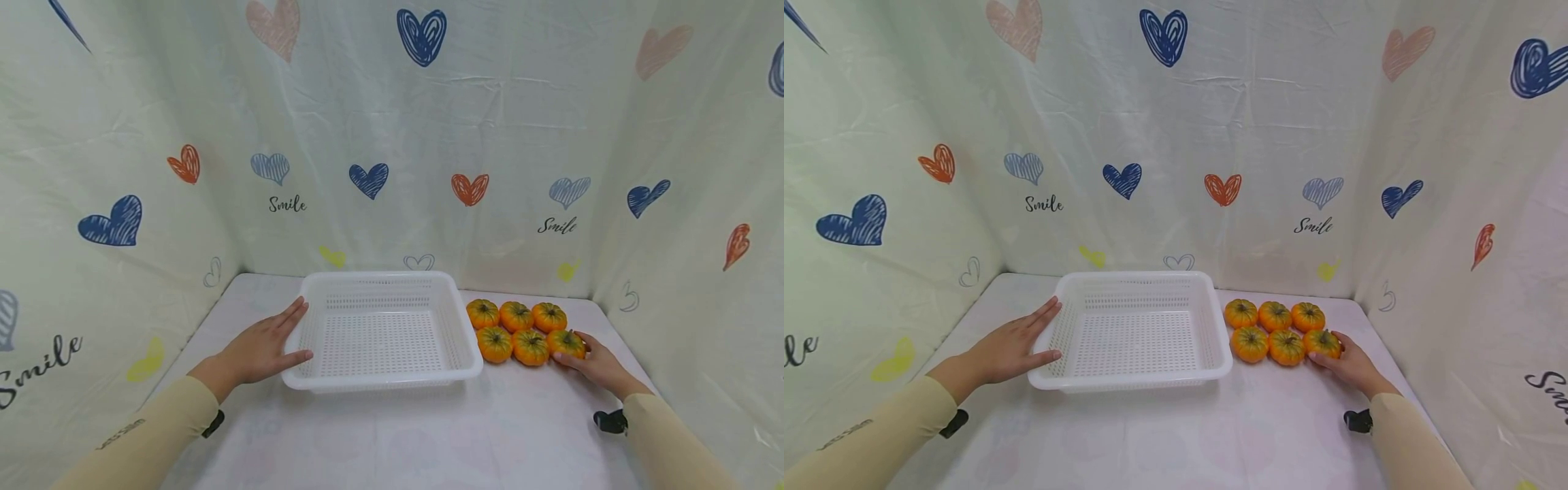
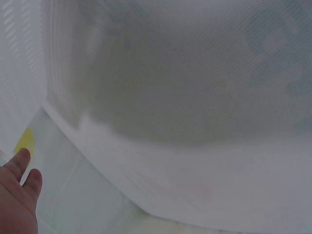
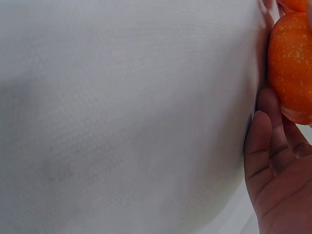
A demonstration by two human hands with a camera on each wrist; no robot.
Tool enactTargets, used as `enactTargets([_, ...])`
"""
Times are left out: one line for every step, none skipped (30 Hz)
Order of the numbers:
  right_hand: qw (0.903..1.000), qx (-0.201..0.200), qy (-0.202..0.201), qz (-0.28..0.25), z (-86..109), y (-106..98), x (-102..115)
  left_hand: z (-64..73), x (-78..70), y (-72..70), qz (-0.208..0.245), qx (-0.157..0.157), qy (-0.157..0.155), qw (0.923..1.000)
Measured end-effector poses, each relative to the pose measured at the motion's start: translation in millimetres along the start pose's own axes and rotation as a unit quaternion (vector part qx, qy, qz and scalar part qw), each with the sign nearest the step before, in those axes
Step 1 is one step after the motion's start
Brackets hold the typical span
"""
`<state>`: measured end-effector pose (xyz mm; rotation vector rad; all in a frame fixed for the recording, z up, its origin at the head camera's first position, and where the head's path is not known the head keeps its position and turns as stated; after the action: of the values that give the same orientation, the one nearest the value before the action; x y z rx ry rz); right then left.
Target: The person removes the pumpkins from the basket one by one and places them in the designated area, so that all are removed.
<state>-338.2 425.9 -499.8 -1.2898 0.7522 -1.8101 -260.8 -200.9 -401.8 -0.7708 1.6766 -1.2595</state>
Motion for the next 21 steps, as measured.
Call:
enactTargets([1.0,0.0,0.0,0.0,0.2,0.2,0.1,-0.2,-0.1,-0.3,0.001,-0.001,0.0,1.0])
enactTargets([1.0,0.0,0.001,-0.001,0.3,0.2,-0.2,-0.4,-0.6,-0.7,0.002,-0.003,0.001,1.0])
enactTargets([1.0,0.0,0.002,-0.002,0.6,0.1,-0.2,-0.5,-1.1,-1.0,0.002,-0.005,0.002,1.0])
enactTargets([1.0,0.0,0.004,-0.002,0.8,-0.1,-0.9,-0.8,-1.0,-1.1,0.003,-0.006,0.001,1.0])
enactTargets([1.0,0.0,0.004,-0.002,0.9,-0.2,-1.1,-0.9,-0.9,-1.2,0.004,-0.007,0.001,1.0])
enactTargets([1.0,-0.001,0.004,-0.002,0.8,-0.5,-1.2,-0.9,-1.1,-1.4,0.004,-0.008,0.001,1.0])
enactTargets([1.0,-0.001,0.003,-0.002,0.7,-0.7,-1.3,-1.0,-0.5,-1.0,0.003,-0.005,-0.002,1.0])
enactTargets([1.0,-0.001,0.004,-0.002,0.9,-0.6,-1.5,-0.9,-0.4,-0.9,0.002,-0.003,-0.003,1.0])
enactTargets([1.0,-0.001,0.005,-0.001,1.2,-0.5,-1.5,-0.9,-0.1,-0.7,0.001,-0.001,-0.004,1.0])
enactTargets([1.0,-0.001,0.005,-0.001,1.6,-0.5,-1.7,-1.0,0.3,-0.5,0.001,0.0,-0.005,1.0])
enactTargets([1.0,0.0,0.004,0.001,2.0,-0.7,-1.7,-1.2,0.4,-0.5,0.0,0.002,-0.005,1.0])
enactTargets([1.0,0.0,0.002,0.003,2.9,-0.9,-1.6,-1.3,0.5,-0.4,-0.002,0.003,-0.005,1.0])
enactTargets([1.0,0.0,0.0,0.006,4.0,-1.4,-1.3,-1.3,1.3,0.1,-0.002,0.005,-0.008,1.0])
enactTargets([1.0,-0.001,-0.002,0.008,5.7,-2.2,-0.6,-1.2,1.8,0.5,-0.002,0.005,-0.009,0.9999])
enactTargets([0.9999,-0.002,-0.009,0.012,7.3,-3.8,0.5,-1.2,2.4,0.7,-0.002,0.005,-0.01,0.9999])
enactTargets([0.9998,-0.005,-0.016,0.015,9.4,-6.2,1.9,-1.2,3.3,1.1,0.0,0.005,-0.012,0.9999])
enactTargets([0.9995,-0.008,-0.024,0.021,11.4,-9.2,3.3,-1.1,4.2,1.6,0.003,0.005,-0.015,0.9999])
enactTargets([0.9992,-0.011,-0.03,0.022,14.0,-12.4,4.9,-1.0,5.4,2.4,0.006,0.005,-0.019,0.9998])
enactTargets([0.9989,-0.015,-0.037,0.026,16.6,-16.2,6.8,-0.8,6.3,2.9,0.01,0.006,-0.022,0.9997])
enactTargets([0.9984,-0.02,-0.044,0.03,19.2,-20.3,9.0,-0.7,6.9,3.0,0.015,0.006,-0.025,0.9996])
enactTargets([0.9977,-0.024,-0.053,0.034,22.0,-24.7,12.2,-0.5,7.5,2.8,0.022,0.005,-0.028,0.9994])
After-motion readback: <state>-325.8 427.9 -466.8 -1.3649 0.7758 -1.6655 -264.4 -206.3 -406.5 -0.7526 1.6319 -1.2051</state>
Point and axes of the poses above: each hand's wrist, its own z-axis away from the middle knuckle, its own y-axis out of the palm, x = y × z, the point moved 10 cm from there along -z, towards the middle knuckle, and after that the axes turned 7 degrees about z, right-handed, at the moved point
